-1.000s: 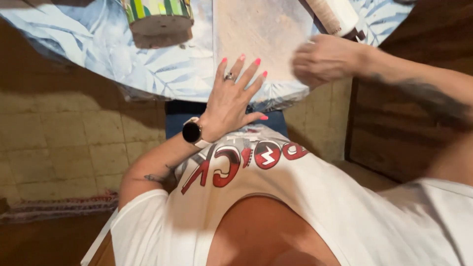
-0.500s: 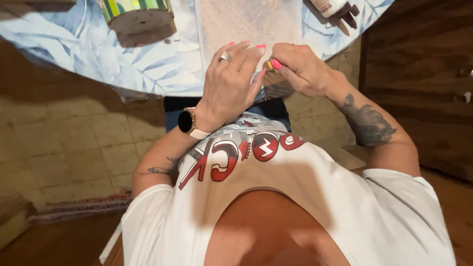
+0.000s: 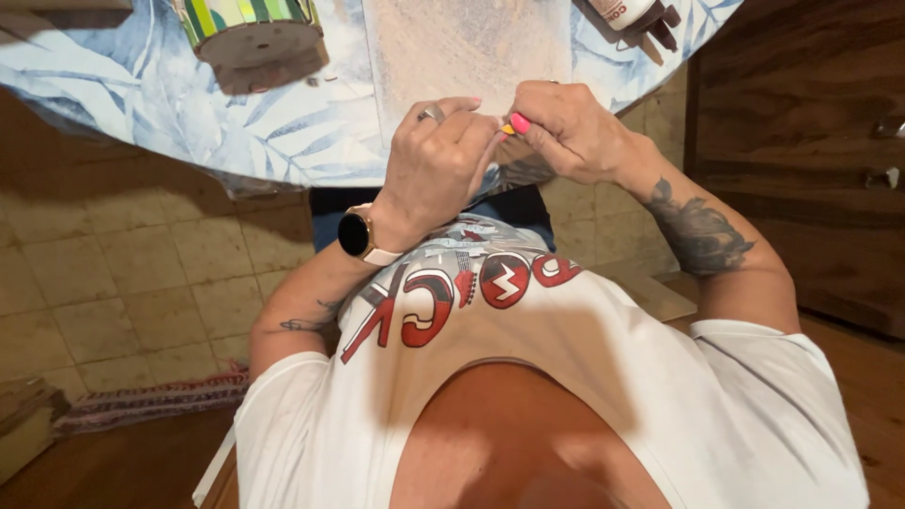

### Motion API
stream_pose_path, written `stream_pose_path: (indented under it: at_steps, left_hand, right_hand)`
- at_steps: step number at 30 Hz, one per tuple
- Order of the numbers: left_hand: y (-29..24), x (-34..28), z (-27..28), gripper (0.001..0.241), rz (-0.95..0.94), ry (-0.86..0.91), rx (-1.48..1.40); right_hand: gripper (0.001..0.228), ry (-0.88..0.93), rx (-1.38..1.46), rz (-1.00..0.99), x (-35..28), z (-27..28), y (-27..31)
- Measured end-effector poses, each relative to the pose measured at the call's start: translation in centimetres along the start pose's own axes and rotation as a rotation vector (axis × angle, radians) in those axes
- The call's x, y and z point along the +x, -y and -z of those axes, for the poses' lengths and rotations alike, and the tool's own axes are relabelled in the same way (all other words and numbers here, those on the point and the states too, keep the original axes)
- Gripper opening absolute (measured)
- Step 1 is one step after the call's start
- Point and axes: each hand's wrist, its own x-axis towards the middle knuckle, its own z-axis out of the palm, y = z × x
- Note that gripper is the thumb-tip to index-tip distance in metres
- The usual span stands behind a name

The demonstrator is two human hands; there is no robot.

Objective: Gluing small flower-shaped cutouts onto a cylindrical container to decorate it.

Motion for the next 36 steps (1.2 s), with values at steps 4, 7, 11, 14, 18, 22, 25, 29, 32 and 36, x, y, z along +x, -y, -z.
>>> stream_pose_path:
  at_steps: [4, 7, 11, 14, 18, 22, 25, 29, 32, 36]
  left_hand:
    - [0.1, -0.1, 0.2, 0.009, -0.015, 0.005, 0.001]
    - [0.2, -0.1, 0.2, 0.010, -0.014, 0.005, 0.001]
    - [0.2, -0.3, -0.1, 0.011, -0.005, -0.025, 0.009]
    - [0.3, -0.8, -0.2, 0.013, 0.026, 0.006, 0.032]
    - [1.1, -2.8, -0.5, 0.029, 0.093, 0.218, 0.090]
    - [1.7, -4.4, -0.6, 0.059, 0.080, 0.451, 0.212]
    - [2.1, -4.7, -0.4, 0.063, 0.064, 0.458, 0.170]
    - [2.0, -4.9, -0.2, 0.065, 0.058, 0.490, 0.197]
    - [2.1, -5.1, -0.3, 0.064, 0.075, 0.465, 0.169]
    - [2.3, -5.3, -0.4, 0.067, 0.090, 0.490, 0.176]
  right_hand:
    - [0.032, -0.025, 0.058, -0.035, 0.2, 0.0, 0.3]
    - [0.035, -0.033, 0.057, -0.074, 0.2, -0.1, 0.4]
    - [0.033, -0.108, 0.055, -0.058, 0.5, -0.5, 0.7]
    - [0.031, -0.125, 0.029, -0.054, 0.6, -0.8, 0.5]
    - [0.009, -0.012, -0.287, -0.062, -1.2, -1.1, -3.2]
    - [0.021, 0.073, -0.690, 0.006, -1.5, -1.2, -5.1]
    - [0.020, 0.043, -0.614, 0.062, 2.4, -1.1, -4.2]
    - [0.016, 0.152, -0.557, 0.041, 5.9, -0.8, -4.5]
    - [0.010, 0.314, -0.562, 0.004, 7.3, -0.3, -6.0]
    - [0.007, 0.497, -0.555, -0.036, 6.0, 0.3, -5.8]
